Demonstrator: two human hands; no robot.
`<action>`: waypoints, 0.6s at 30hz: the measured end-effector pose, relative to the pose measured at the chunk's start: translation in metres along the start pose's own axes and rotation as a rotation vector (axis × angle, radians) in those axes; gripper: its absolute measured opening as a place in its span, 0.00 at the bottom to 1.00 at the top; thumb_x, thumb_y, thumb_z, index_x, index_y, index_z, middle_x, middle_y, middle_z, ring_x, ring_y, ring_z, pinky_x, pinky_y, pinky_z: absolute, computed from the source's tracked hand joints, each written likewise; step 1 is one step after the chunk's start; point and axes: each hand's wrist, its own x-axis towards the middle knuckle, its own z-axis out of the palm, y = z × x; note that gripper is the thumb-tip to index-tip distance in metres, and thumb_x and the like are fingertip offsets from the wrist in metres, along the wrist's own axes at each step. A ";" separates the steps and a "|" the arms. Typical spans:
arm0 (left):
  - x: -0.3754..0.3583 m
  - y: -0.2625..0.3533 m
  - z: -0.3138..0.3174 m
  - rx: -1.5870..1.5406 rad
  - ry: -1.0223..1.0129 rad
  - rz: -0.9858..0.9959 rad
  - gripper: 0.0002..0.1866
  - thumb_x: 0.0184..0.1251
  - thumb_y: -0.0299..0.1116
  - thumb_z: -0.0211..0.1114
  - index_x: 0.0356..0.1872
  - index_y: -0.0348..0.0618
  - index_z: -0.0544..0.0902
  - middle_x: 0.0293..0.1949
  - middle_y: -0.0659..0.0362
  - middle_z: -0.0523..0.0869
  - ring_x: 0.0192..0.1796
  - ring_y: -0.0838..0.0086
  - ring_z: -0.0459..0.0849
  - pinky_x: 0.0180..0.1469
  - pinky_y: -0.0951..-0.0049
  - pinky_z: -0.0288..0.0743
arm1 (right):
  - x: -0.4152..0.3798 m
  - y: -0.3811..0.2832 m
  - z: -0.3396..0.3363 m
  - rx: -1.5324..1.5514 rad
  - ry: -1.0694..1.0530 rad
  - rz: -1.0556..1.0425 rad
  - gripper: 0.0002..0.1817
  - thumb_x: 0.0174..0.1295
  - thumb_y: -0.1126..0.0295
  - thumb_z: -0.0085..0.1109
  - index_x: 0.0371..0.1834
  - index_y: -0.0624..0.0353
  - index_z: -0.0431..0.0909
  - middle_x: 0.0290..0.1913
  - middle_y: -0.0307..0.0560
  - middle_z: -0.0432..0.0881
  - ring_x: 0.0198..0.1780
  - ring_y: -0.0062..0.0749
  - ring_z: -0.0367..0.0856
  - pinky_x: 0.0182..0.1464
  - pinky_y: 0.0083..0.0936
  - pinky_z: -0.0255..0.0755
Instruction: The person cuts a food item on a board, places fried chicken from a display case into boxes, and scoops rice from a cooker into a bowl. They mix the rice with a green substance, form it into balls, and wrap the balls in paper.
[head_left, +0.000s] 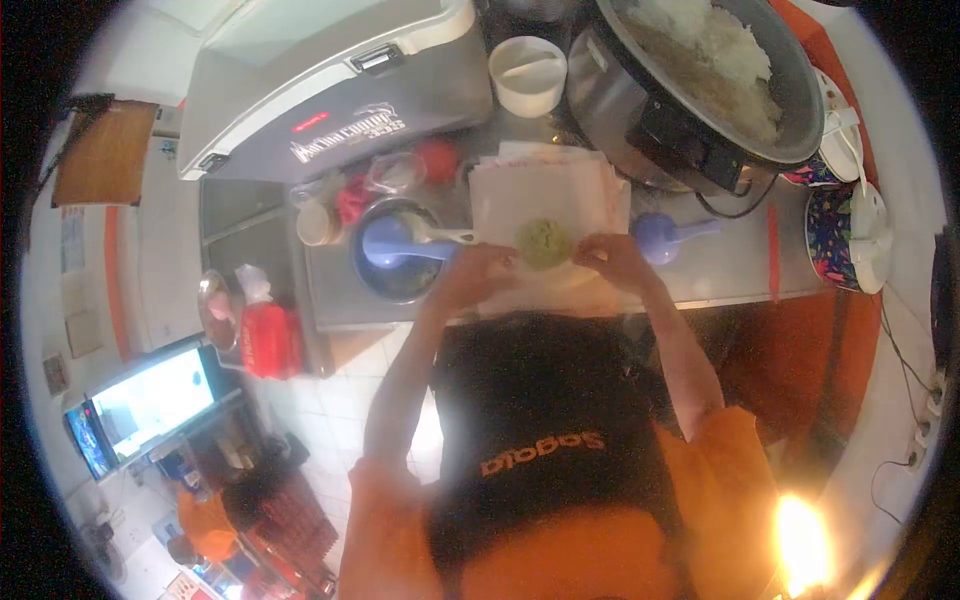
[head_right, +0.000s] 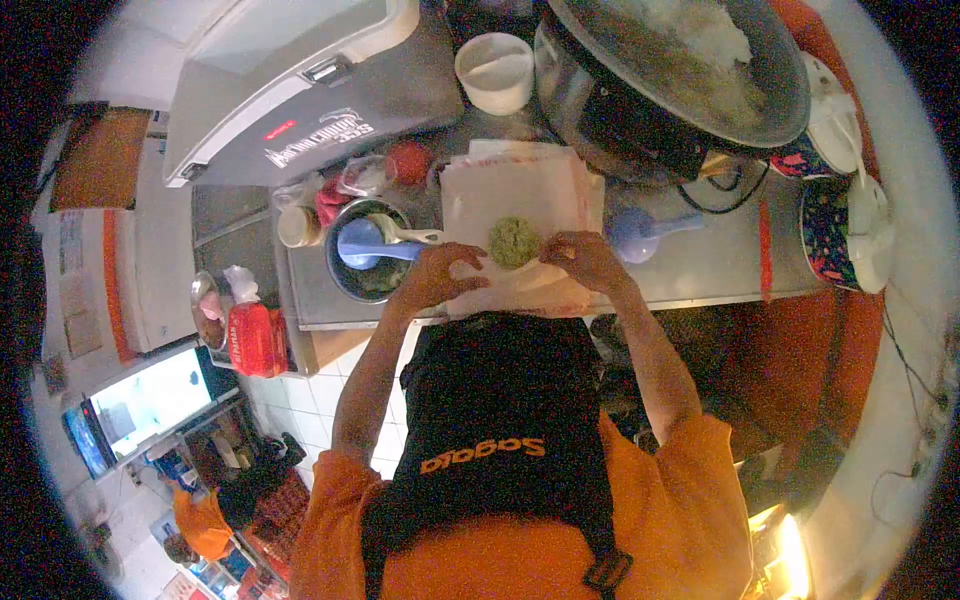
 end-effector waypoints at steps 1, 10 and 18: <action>0.002 0.005 -0.004 -0.055 -0.015 -0.034 0.13 0.64 0.39 0.71 0.45 0.45 0.87 0.50 0.55 0.88 0.53 0.56 0.85 0.63 0.59 0.75 | 0.002 0.000 0.000 -0.004 -0.001 -0.004 0.12 0.60 0.59 0.69 0.41 0.54 0.87 0.37 0.45 0.89 0.42 0.40 0.87 0.49 0.33 0.79; 0.018 -0.025 0.009 -0.085 0.253 -0.156 0.08 0.69 0.34 0.64 0.41 0.45 0.88 0.42 0.53 0.89 0.49 0.56 0.85 0.55 0.58 0.76 | 0.018 -0.002 -0.016 -0.042 0.007 -0.119 0.10 0.60 0.64 0.68 0.40 0.57 0.85 0.37 0.48 0.87 0.39 0.42 0.87 0.46 0.36 0.79; 0.006 -0.001 0.072 0.473 0.045 0.269 0.20 0.68 0.28 0.56 0.61 0.40 0.78 0.62 0.50 0.81 0.62 0.55 0.79 0.66 0.55 0.72 | 0.029 0.040 0.016 -0.577 0.161 -0.244 0.12 0.66 0.60 0.59 0.43 0.54 0.85 0.36 0.48 0.86 0.39 0.46 0.85 0.45 0.42 0.81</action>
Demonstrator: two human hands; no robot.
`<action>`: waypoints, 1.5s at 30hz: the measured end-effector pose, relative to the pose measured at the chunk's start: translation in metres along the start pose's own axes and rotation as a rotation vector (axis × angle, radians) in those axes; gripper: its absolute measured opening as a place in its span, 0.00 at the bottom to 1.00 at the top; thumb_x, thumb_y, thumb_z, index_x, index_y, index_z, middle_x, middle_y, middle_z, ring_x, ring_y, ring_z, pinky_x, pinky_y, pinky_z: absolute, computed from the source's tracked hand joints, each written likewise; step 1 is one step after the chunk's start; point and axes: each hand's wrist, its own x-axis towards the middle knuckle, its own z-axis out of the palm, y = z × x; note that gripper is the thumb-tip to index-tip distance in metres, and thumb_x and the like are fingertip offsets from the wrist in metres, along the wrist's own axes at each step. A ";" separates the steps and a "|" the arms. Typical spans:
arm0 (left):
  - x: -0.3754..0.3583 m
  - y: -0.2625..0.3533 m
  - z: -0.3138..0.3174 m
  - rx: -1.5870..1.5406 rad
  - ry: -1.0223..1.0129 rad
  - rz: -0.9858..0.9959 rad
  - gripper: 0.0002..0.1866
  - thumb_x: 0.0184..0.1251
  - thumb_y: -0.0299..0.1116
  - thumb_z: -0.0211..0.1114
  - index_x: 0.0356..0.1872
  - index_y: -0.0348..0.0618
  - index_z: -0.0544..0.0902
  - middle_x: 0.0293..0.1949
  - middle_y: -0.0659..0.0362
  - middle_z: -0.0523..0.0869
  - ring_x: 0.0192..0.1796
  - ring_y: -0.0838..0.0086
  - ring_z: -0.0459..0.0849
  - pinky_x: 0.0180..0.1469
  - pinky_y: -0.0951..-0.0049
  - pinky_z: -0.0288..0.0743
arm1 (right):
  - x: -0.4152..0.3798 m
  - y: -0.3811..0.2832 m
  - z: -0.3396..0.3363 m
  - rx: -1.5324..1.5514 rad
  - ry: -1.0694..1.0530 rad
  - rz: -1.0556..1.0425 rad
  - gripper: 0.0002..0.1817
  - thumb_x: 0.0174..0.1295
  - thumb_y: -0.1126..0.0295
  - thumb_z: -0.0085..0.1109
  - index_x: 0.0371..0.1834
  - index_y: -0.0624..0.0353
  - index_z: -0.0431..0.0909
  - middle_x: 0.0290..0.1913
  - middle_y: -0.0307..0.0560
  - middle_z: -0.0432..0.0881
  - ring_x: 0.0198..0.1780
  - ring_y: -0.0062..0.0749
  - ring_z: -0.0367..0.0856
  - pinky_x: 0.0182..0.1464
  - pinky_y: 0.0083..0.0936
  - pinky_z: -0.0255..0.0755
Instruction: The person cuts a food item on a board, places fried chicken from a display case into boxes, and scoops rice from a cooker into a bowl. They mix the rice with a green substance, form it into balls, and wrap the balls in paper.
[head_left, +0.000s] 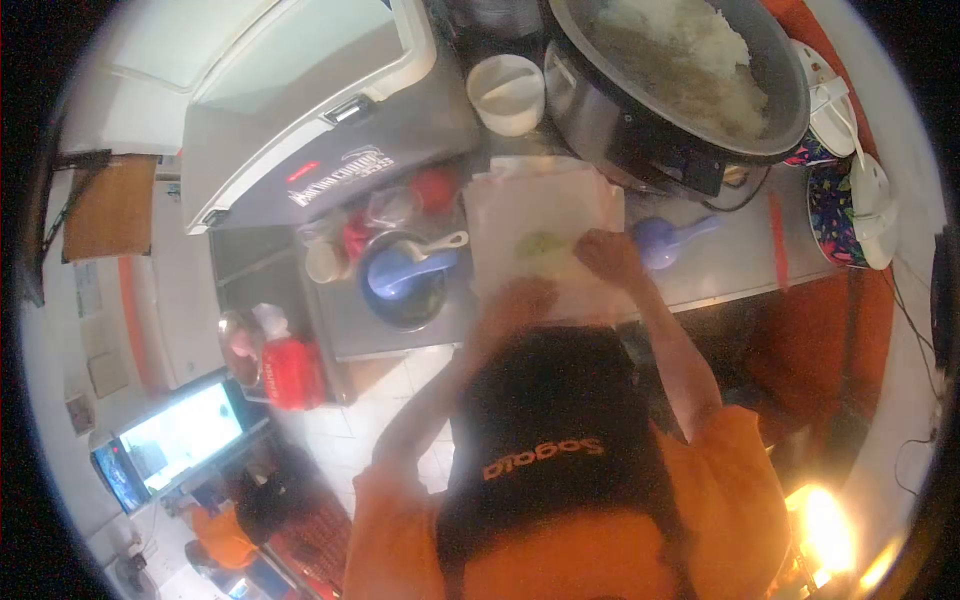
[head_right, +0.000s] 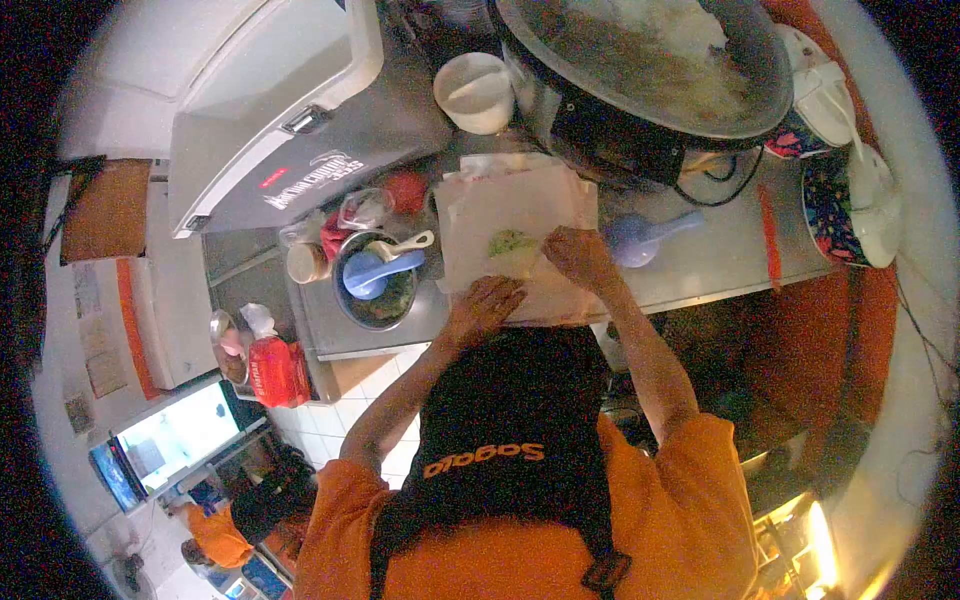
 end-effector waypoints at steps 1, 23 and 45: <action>0.001 0.004 0.007 0.060 0.046 0.107 0.21 0.68 0.28 0.56 0.62 0.39 0.77 0.62 0.49 0.80 0.62 0.56 0.79 0.67 0.55 0.72 | -0.004 0.004 0.004 0.051 0.067 0.023 0.12 0.66 0.60 0.60 0.42 0.54 0.85 0.36 0.48 0.86 0.38 0.46 0.85 0.43 0.41 0.81; 0.040 -0.034 0.021 -0.215 0.316 -0.172 0.25 0.66 0.41 0.65 0.62 0.41 0.76 0.62 0.45 0.77 0.65 0.47 0.72 0.70 0.48 0.63 | 0.097 -0.010 -0.016 0.230 0.426 0.303 0.22 0.54 0.53 0.71 0.45 0.56 0.82 0.38 0.52 0.86 0.43 0.53 0.85 0.49 0.49 0.78; -0.005 -0.078 0.010 -0.086 0.042 0.130 0.18 0.60 0.29 0.62 0.52 0.39 0.81 0.56 0.49 0.82 0.58 0.54 0.79 0.62 0.56 0.75 | -0.027 -0.021 0.015 -0.040 -0.101 -0.173 0.16 0.62 0.65 0.55 0.51 0.56 0.79 0.53 0.49 0.82 0.54 0.48 0.81 0.58 0.42 0.77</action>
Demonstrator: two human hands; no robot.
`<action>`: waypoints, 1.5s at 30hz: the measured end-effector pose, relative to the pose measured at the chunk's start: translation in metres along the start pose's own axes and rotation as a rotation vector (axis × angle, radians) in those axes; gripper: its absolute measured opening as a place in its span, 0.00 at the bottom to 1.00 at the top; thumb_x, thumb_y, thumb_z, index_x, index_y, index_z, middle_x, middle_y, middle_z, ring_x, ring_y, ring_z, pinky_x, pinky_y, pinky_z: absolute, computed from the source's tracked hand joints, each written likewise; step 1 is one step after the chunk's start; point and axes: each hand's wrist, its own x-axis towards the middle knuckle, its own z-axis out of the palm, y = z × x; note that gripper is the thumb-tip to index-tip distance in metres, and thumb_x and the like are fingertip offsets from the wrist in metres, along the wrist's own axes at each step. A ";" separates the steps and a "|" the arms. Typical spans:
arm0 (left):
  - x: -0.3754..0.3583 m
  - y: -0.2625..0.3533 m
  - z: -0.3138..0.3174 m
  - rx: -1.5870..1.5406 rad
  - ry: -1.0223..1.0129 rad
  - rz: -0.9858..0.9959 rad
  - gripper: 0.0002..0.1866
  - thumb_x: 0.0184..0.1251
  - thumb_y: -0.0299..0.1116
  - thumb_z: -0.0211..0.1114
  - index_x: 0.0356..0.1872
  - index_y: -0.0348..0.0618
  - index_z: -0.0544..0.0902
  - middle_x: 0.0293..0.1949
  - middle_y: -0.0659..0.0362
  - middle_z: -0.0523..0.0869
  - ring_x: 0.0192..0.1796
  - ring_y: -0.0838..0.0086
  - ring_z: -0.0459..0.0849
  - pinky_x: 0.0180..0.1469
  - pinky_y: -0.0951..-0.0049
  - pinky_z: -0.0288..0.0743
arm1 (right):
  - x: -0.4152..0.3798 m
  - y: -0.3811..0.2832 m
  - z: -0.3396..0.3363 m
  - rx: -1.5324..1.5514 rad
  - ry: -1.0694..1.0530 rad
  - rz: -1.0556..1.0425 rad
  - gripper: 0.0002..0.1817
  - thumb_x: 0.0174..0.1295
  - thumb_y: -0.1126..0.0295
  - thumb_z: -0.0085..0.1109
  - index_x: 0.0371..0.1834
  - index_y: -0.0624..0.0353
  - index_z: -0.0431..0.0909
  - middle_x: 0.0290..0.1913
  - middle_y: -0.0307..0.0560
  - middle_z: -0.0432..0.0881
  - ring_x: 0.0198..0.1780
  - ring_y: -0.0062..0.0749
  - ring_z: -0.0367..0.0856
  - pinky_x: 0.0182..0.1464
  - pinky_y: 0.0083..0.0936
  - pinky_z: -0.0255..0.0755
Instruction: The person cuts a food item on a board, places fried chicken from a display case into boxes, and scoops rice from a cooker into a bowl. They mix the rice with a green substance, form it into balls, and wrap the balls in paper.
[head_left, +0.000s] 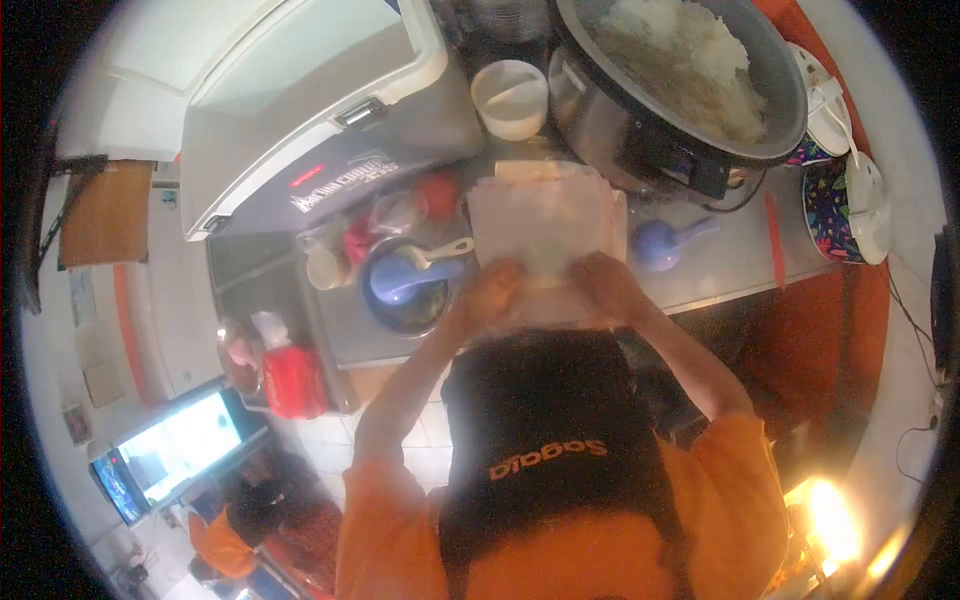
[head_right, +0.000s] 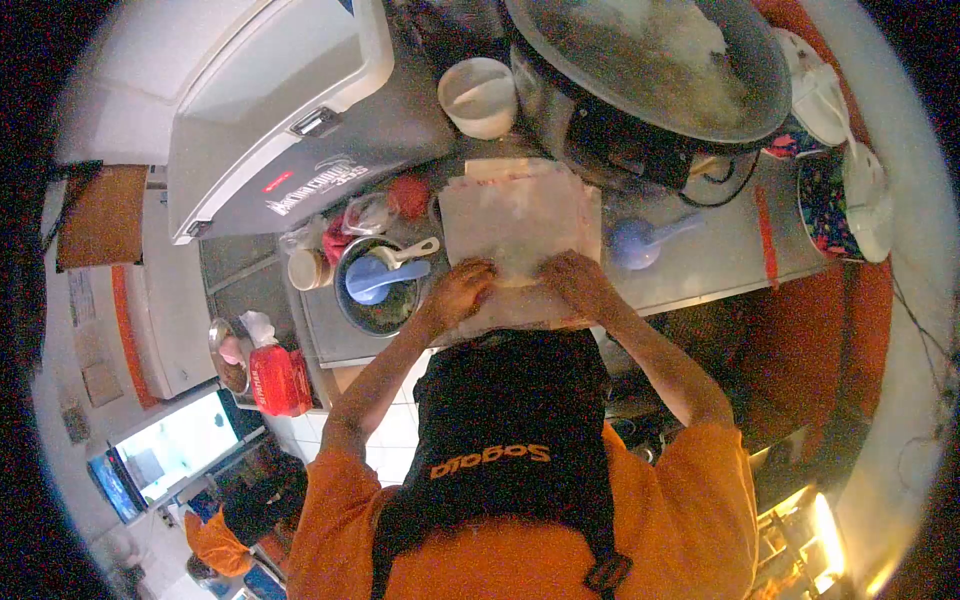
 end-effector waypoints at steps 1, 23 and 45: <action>0.002 -0.002 -0.004 -0.075 -0.030 -0.056 0.17 0.61 0.30 0.63 0.52 0.40 0.81 0.57 0.49 0.82 0.58 0.54 0.79 0.62 0.56 0.75 | 0.001 0.003 0.005 0.025 -0.050 0.059 0.16 0.63 0.65 0.55 0.52 0.56 0.79 0.54 0.49 0.82 0.54 0.49 0.81 0.57 0.43 0.78; 0.030 0.111 -0.107 -1.011 0.179 -0.621 0.25 0.63 0.33 0.66 0.60 0.37 0.76 0.58 0.50 0.81 0.57 0.60 0.83 0.60 0.60 0.79 | 0.011 -0.137 -0.119 0.305 0.613 0.084 0.16 0.54 0.82 0.64 0.46 0.55 0.82 0.42 0.48 0.85 0.45 0.47 0.83 0.44 0.36 0.78; -0.233 -0.064 -0.083 0.498 0.576 -1.259 0.40 0.57 0.52 0.75 0.62 0.37 0.68 0.45 0.42 0.84 0.47 0.47 0.84 0.47 0.55 0.78 | 0.210 -0.184 -0.040 -0.124 -0.198 0.010 0.28 0.52 0.58 0.73 0.58 0.44 0.77 0.66 0.52 0.66 0.68 0.54 0.67 0.51 0.52 0.75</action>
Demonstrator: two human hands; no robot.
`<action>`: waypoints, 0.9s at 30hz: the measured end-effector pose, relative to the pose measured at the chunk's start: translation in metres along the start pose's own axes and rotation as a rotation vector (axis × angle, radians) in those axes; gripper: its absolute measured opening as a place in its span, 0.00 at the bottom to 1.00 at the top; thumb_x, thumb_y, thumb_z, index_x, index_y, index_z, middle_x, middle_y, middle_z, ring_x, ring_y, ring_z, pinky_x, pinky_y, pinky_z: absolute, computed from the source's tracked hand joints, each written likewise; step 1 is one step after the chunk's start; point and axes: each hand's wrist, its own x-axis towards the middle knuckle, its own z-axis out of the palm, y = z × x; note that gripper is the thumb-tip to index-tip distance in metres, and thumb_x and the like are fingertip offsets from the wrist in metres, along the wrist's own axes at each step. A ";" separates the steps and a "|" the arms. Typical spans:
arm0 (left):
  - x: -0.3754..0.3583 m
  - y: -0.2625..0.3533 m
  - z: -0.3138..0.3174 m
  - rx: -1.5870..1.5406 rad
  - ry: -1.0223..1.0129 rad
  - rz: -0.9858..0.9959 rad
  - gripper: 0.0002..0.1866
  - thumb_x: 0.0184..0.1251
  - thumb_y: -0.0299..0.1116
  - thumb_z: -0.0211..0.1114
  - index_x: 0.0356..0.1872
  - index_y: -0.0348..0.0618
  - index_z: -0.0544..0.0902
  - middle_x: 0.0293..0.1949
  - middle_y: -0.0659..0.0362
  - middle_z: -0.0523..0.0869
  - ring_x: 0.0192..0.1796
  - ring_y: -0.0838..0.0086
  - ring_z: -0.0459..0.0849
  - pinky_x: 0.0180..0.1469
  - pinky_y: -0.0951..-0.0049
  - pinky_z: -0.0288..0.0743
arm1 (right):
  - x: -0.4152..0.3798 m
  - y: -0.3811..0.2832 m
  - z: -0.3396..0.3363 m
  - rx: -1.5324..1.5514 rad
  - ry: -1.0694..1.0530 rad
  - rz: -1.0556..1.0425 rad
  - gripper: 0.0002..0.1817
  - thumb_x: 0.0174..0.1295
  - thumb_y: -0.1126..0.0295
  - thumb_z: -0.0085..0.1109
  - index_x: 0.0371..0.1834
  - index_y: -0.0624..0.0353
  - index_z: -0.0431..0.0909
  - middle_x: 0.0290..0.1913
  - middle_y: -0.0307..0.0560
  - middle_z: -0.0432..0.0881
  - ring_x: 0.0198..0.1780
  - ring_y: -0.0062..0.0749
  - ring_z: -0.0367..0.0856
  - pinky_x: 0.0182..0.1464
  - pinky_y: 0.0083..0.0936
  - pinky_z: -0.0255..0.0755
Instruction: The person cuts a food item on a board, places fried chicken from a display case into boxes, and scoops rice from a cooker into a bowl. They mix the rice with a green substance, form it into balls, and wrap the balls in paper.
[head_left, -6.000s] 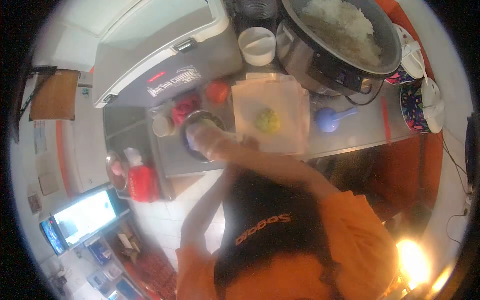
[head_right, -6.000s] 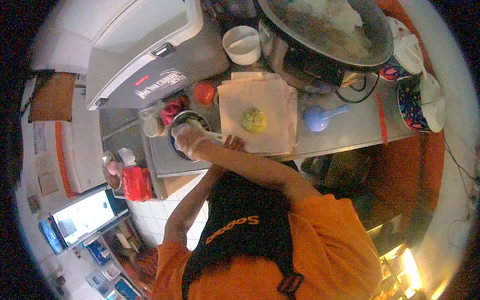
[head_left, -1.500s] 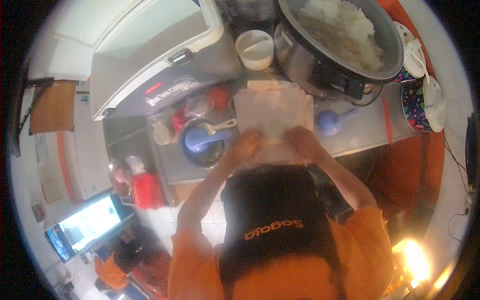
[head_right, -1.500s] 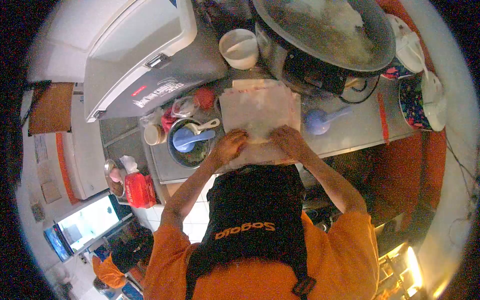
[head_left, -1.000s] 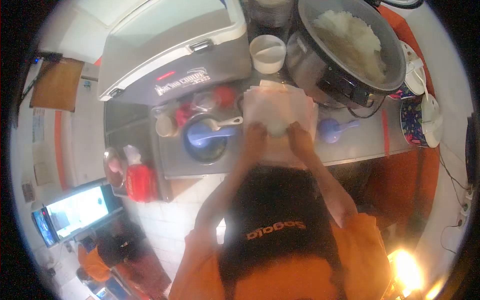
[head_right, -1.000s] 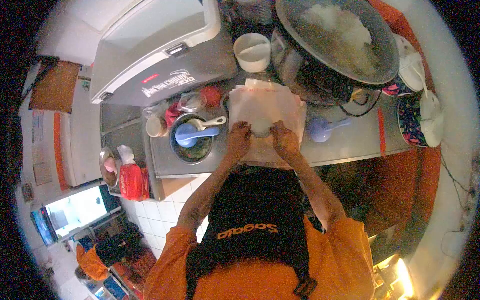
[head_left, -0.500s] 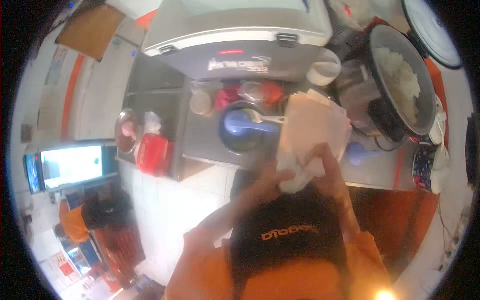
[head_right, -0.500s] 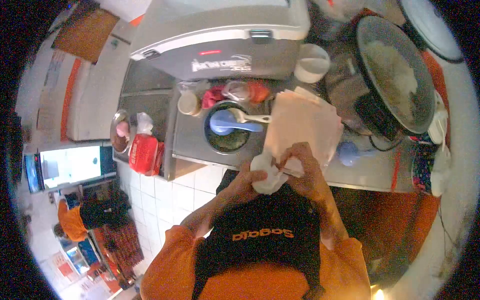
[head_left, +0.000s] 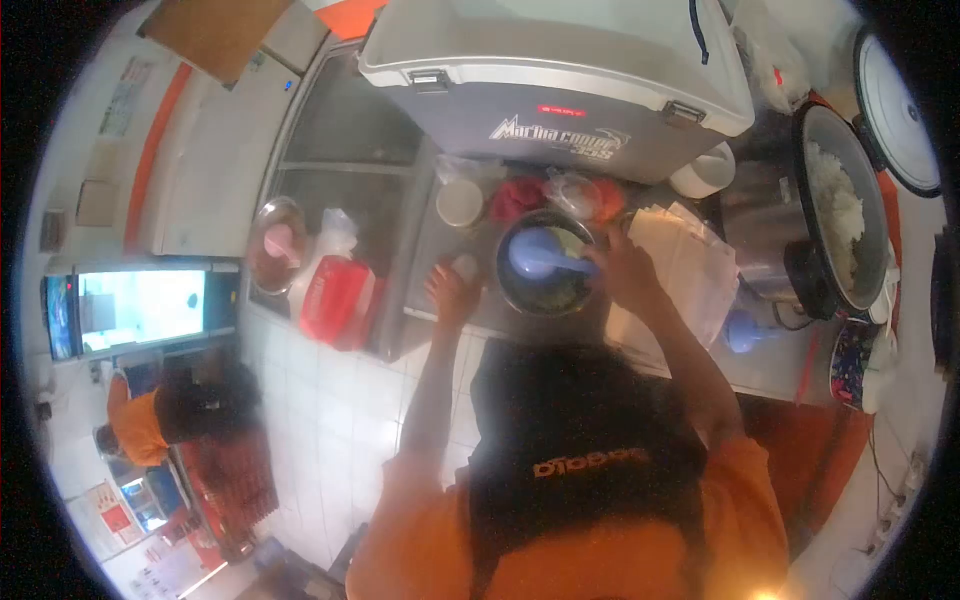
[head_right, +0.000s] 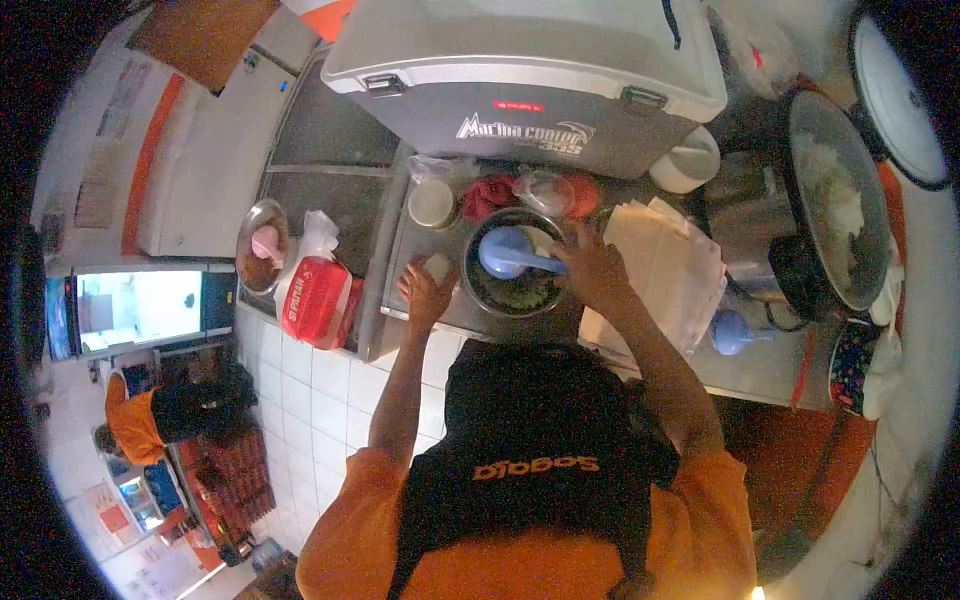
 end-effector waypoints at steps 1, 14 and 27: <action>0.010 0.021 -0.034 0.066 0.058 -0.015 0.38 0.58 0.53 0.73 0.60 0.36 0.71 0.46 0.42 0.84 0.49 0.47 0.83 0.50 0.55 0.77 | 0.000 -0.002 0.007 -0.047 0.012 -0.020 0.27 0.52 0.59 0.73 0.57 0.43 0.78 0.66 0.52 0.66 0.68 0.54 0.67 0.49 0.53 0.76; 0.001 0.101 -0.084 -1.008 -0.991 -0.356 0.24 0.74 0.50 0.61 0.44 0.34 0.85 0.34 0.56 0.89 0.32 0.74 0.85 0.34 0.71 0.77 | -0.044 -0.093 -0.027 0.047 0.240 0.073 0.26 0.57 0.48 0.67 0.48 0.58 0.80 0.62 0.52 0.71 0.66 0.53 0.67 0.64 0.66 0.57; 0.027 0.063 -0.045 -0.570 -0.154 0.020 0.28 0.62 0.37 0.73 0.58 0.35 0.73 0.45 0.41 0.83 0.44 0.42 0.82 0.47 0.52 0.76 | 0.001 -0.044 0.003 0.183 -0.283 0.426 0.23 0.62 0.48 0.62 0.45 0.58 0.81 0.36 0.55 0.85 0.43 0.56 0.85 0.42 0.49 0.78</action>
